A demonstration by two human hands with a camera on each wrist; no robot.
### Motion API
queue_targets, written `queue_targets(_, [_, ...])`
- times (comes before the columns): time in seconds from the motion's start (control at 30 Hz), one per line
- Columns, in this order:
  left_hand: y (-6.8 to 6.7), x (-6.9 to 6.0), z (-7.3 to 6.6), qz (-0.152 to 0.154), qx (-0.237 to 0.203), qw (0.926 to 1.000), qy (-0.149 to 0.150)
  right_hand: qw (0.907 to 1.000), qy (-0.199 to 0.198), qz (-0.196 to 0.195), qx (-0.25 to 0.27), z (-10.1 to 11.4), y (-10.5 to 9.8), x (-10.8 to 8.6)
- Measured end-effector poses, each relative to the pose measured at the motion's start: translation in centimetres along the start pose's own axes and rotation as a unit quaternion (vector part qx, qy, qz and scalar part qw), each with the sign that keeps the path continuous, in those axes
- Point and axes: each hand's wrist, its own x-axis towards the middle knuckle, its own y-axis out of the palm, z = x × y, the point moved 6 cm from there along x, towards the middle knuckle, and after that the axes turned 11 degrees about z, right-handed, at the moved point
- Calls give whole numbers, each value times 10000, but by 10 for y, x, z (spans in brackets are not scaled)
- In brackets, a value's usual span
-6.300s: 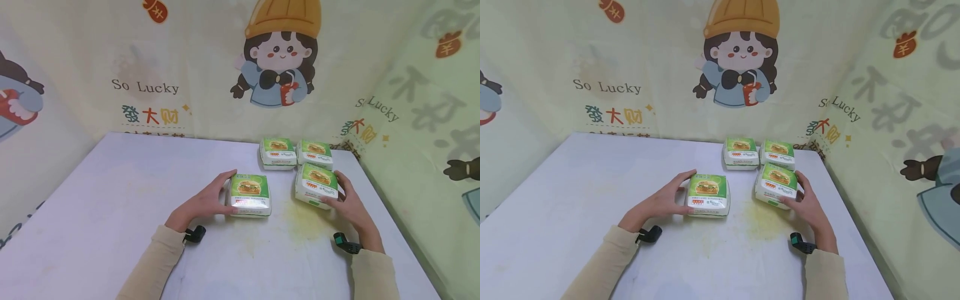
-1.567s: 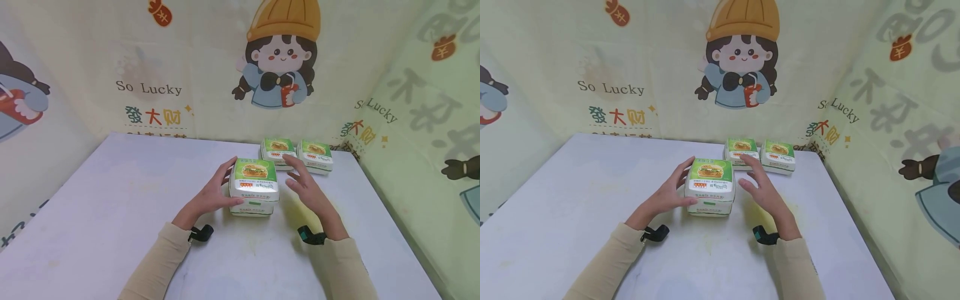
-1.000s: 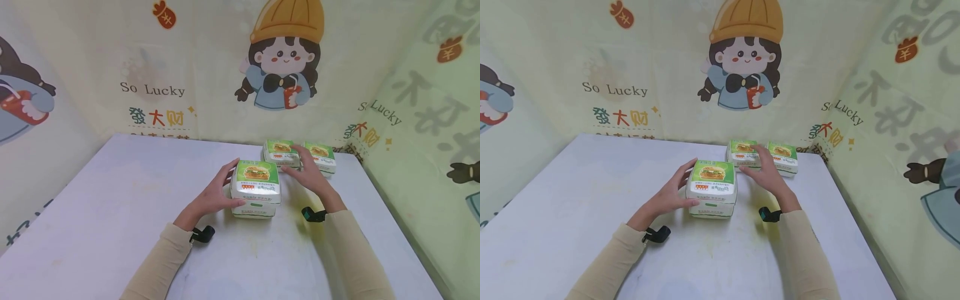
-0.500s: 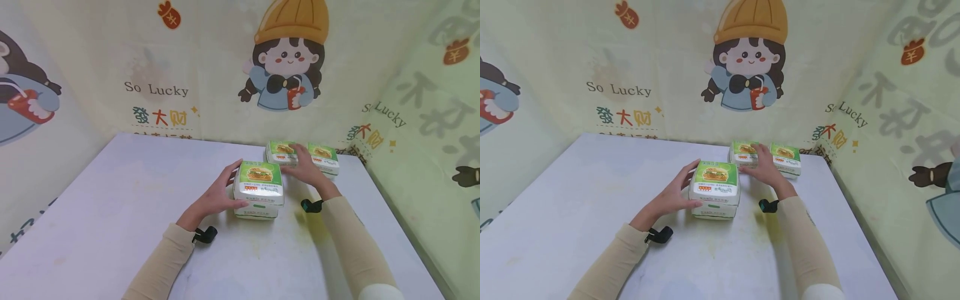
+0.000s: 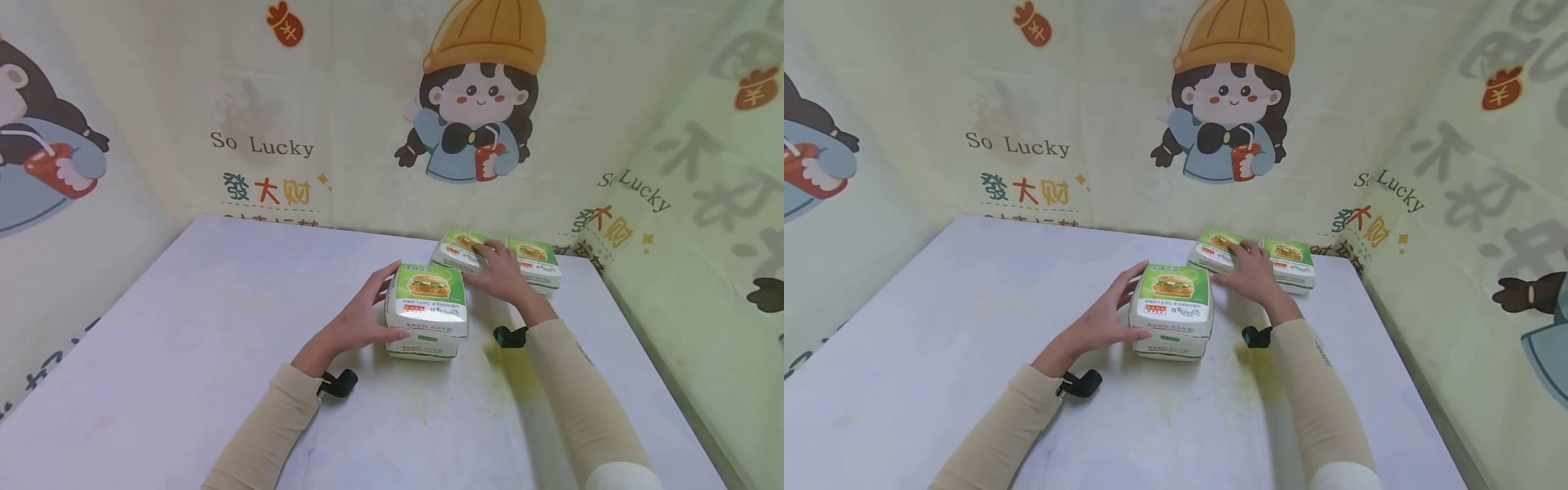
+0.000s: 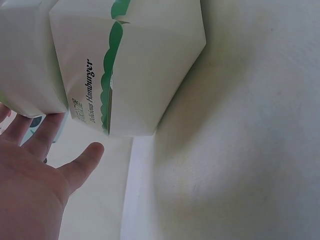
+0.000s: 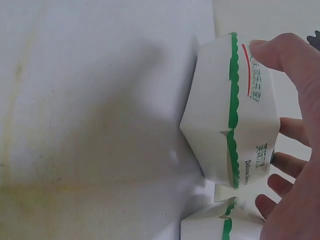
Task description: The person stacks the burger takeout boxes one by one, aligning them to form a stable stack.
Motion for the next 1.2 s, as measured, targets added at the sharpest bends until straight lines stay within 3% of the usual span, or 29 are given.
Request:
queue_targets(0.27, [0,0,-1,49,30,10000,66,9994,-58,53,322,-4,4,3])
queue_targets(0.5, [0,9,22,36,203,9998,72,9994,-44,-75,343,-3,2,6])
queue_targets(0.63, [-1,10,29,0,242,9996,168,9997,-11,-30,257,-3,1,7])
queue_targets(0.83, [-1,10,29,-31,282,9995,132,9997,-18,173,195,-3,3,8])
queue_targets(1.2, [-2,8,26,-54,292,9995,60,9987,-80,-28,494,-6,3,8])
